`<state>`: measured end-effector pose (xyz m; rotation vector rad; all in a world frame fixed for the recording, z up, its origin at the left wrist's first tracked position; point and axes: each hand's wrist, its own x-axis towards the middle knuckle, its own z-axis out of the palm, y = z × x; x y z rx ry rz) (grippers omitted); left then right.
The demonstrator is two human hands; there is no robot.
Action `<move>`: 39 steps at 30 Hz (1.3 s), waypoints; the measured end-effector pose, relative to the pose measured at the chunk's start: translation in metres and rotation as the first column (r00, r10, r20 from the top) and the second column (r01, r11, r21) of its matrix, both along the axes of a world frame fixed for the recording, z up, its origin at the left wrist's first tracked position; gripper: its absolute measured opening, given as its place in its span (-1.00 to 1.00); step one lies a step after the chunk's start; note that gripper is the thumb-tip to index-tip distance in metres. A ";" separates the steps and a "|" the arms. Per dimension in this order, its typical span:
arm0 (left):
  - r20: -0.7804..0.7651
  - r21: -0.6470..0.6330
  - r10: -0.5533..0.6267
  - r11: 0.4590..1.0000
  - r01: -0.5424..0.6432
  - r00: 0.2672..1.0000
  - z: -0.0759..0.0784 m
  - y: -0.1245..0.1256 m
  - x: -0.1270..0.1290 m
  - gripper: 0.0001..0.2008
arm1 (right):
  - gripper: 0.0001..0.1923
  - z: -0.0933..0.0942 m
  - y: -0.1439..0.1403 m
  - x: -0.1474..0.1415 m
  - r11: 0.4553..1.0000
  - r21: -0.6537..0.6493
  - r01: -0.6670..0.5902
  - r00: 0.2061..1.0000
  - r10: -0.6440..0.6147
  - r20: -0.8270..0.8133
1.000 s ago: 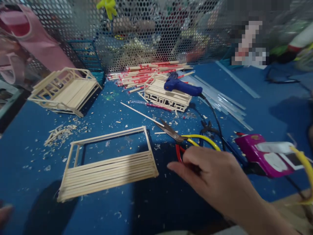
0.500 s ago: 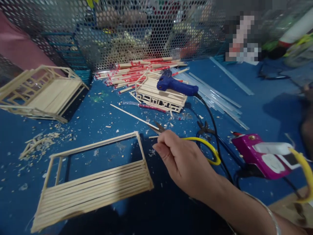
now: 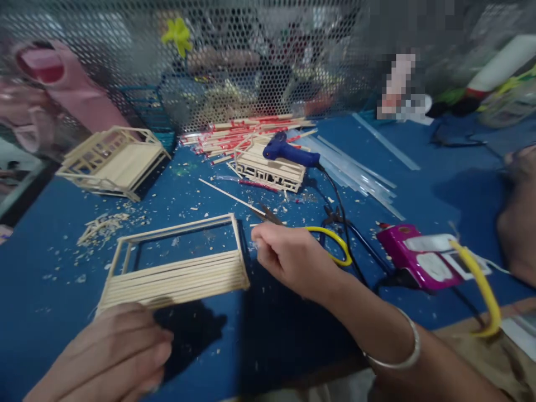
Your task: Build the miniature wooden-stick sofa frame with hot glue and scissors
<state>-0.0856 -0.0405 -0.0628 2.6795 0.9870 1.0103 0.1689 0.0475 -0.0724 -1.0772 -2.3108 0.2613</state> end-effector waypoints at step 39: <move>-0.344 -0.642 0.003 0.730 -0.237 0.939 0.019 -0.037 0.083 -0.83 | -0.81 0.030 -0.029 -0.020 0.935 0.104 0.338 0.872 -0.270 -0.408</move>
